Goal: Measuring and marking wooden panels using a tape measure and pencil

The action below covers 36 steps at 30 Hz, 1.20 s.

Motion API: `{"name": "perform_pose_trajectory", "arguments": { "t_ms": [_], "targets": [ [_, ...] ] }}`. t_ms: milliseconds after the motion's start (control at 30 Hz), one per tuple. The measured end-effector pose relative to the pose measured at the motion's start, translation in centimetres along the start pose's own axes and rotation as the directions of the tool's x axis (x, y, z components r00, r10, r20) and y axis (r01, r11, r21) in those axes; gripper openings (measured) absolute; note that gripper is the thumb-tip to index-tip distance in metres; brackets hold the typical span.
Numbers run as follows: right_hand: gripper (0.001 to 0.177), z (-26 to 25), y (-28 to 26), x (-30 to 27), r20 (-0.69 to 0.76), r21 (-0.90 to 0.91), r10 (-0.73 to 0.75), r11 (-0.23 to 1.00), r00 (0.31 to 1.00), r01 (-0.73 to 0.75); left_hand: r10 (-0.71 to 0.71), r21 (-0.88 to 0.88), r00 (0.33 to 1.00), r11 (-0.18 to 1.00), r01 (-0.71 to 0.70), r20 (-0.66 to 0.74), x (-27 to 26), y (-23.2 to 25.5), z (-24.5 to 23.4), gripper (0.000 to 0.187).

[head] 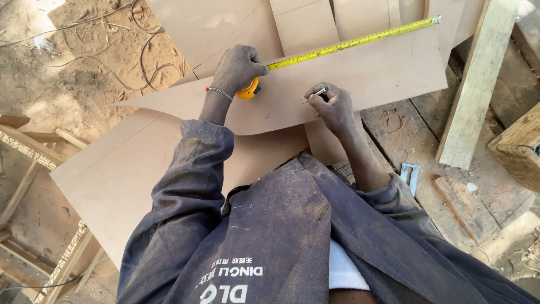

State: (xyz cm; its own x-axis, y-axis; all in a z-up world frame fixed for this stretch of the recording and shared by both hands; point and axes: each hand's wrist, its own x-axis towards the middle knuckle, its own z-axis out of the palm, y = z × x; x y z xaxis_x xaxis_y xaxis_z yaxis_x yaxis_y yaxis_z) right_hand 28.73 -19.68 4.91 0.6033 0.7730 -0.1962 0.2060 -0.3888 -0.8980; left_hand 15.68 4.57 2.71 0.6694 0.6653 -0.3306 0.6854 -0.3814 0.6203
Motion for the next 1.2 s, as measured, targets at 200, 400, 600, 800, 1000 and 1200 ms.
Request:
{"name": "perform_pose_trajectory", "arguments": {
  "t_ms": [200, 400, 600, 800, 1000, 1200],
  "targets": [
    [0.016, 0.0, -0.2, 0.0, 0.004, 0.020, 0.008, 1.000, 1.000, -0.008, -0.114, 0.084, 0.990, 0.989, 0.121, -0.084, -0.2, -1.0, -0.4, 0.018],
    [0.015, -0.8, -1.7, 1.7, 0.053, 0.309, 0.047, 0.949, 0.998, -0.061, -0.206, 0.092, 0.953, 0.969, 0.231, -0.222, -0.5, -0.1, 1.2, 0.012],
    [0.014, 0.4, -2.1, 7.0, -0.079, 0.284, -0.120, 0.949, 0.990, 0.138, -0.203, 0.126, 0.951, 0.963, 0.236, -0.234, 1.2, -1.6, 2.6, 0.023],
    [0.015, 2.2, -0.6, 8.8, -0.115, 0.085, -0.065, 0.994, 0.991, 0.075, -0.199, 0.102, 0.952, 0.969, 0.227, -0.232, 0.8, -1.4, 2.6, 0.023],
    [0.017, 2.5, -0.2, 9.1, -0.126, 0.033, -0.042, 0.998, 0.991, 0.047, -0.200, 0.109, 0.950, 0.967, 0.230, -0.239, 1.0, -1.5, 3.1, 0.023],
    [0.017, 2.7, 0.0, 9.3, -0.133, -0.031, -0.122, 0.992, 0.984, 0.119, -0.192, 0.100, 0.950, 0.970, 0.222, -0.244, 1.1, -1.7, 3.1, 0.025]
  ]
}}
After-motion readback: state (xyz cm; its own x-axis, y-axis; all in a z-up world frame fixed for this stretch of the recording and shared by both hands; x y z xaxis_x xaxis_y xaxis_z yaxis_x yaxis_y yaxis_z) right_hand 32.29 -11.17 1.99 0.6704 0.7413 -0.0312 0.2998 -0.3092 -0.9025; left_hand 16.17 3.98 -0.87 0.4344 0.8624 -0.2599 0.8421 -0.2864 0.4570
